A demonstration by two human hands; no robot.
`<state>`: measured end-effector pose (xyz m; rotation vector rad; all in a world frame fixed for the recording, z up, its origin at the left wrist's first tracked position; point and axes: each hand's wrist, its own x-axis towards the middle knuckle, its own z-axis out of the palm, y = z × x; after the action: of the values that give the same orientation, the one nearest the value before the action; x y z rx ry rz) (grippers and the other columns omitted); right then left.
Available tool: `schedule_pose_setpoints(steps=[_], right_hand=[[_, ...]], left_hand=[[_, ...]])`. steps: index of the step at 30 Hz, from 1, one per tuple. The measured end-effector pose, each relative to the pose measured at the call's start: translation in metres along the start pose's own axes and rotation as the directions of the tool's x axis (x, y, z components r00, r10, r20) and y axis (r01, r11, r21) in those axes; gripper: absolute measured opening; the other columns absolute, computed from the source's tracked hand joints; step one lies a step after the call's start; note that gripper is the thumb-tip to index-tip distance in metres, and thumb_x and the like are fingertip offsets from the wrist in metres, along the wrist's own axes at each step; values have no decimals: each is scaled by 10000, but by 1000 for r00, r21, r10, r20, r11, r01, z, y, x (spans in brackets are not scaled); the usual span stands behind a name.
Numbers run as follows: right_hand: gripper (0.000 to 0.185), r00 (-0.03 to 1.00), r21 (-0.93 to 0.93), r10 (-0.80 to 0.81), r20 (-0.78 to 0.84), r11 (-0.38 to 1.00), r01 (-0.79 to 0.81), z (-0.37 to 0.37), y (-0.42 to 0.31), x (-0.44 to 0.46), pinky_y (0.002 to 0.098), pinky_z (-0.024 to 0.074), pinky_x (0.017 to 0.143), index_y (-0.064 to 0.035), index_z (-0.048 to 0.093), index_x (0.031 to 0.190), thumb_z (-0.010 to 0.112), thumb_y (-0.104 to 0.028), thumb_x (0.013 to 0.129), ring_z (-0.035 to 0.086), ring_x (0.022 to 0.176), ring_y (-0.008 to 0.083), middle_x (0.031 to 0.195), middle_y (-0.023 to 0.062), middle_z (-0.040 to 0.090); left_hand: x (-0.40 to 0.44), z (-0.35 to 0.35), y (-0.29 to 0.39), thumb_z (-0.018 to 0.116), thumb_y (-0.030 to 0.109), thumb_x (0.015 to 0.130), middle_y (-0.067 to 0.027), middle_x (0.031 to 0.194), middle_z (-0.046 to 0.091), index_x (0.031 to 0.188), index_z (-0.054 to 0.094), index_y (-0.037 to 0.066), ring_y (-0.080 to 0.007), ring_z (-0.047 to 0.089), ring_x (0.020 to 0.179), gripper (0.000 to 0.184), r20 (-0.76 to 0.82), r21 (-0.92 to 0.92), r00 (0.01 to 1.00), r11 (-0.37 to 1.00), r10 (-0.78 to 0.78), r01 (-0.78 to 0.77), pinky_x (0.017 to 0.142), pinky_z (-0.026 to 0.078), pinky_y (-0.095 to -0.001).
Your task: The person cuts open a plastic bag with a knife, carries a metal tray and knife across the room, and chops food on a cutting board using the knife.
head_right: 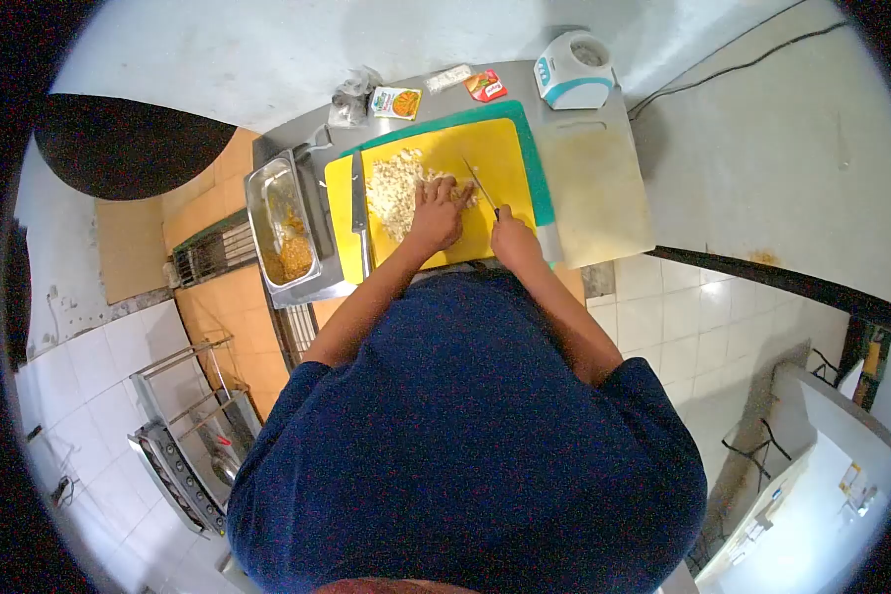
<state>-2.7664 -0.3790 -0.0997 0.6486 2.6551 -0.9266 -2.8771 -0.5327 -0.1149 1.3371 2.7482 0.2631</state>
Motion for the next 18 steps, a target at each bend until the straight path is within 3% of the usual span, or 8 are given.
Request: schedule_pose_setpoints(steps=[3,8,11,14,18], right_hand=[[270,1000,-3,-3,-8,1000,3,-3,-3,-2,567,520,729,21,477,1073,489,-215,944,646,805,491,861,319,646],[263,998,-37,-32,58,999,34,-33,-6,-13,575,492,720,46,482,1032,497,-203,948,623,799,509,831,340,629],[270,990,-74,36,134,997,-26,-48,-15,-34,569,495,735,52,481,1032,494,-203,945,625,821,509,838,336,634],[288,972,-122,144,185,985,-122,-34,-14,-26,550,516,812,52,491,1114,463,-161,923,649,937,469,988,329,652],[291,969,-145,132,207,984,-103,-54,-29,-20,546,518,819,52,498,1129,447,-128,907,649,960,464,1016,328,650]], left_hand=[[-1,-3,2,512,188,826,-178,1415,430,1430,479,193,-355,361,1356,606,33,-11,999,1000,-22,23,1135,153,-637],[-1,1,-2,519,183,805,-184,1400,440,1428,479,183,-359,377,1335,624,16,-38,1000,999,-22,22,1126,159,-645],[-2,2,0,525,177,793,-185,1397,442,1428,478,182,-360,375,1335,636,18,-42,999,999,-32,33,1125,159,-647],[0,1,2,537,173,782,-186,1399,441,1428,476,183,-365,365,1343,649,3,-61,999,997,-45,45,1128,152,-646],[-2,5,2,554,172,771,-184,1399,438,1427,477,185,-364,353,1348,660,-13,-87,999,995,-46,44,1131,144,-644]])
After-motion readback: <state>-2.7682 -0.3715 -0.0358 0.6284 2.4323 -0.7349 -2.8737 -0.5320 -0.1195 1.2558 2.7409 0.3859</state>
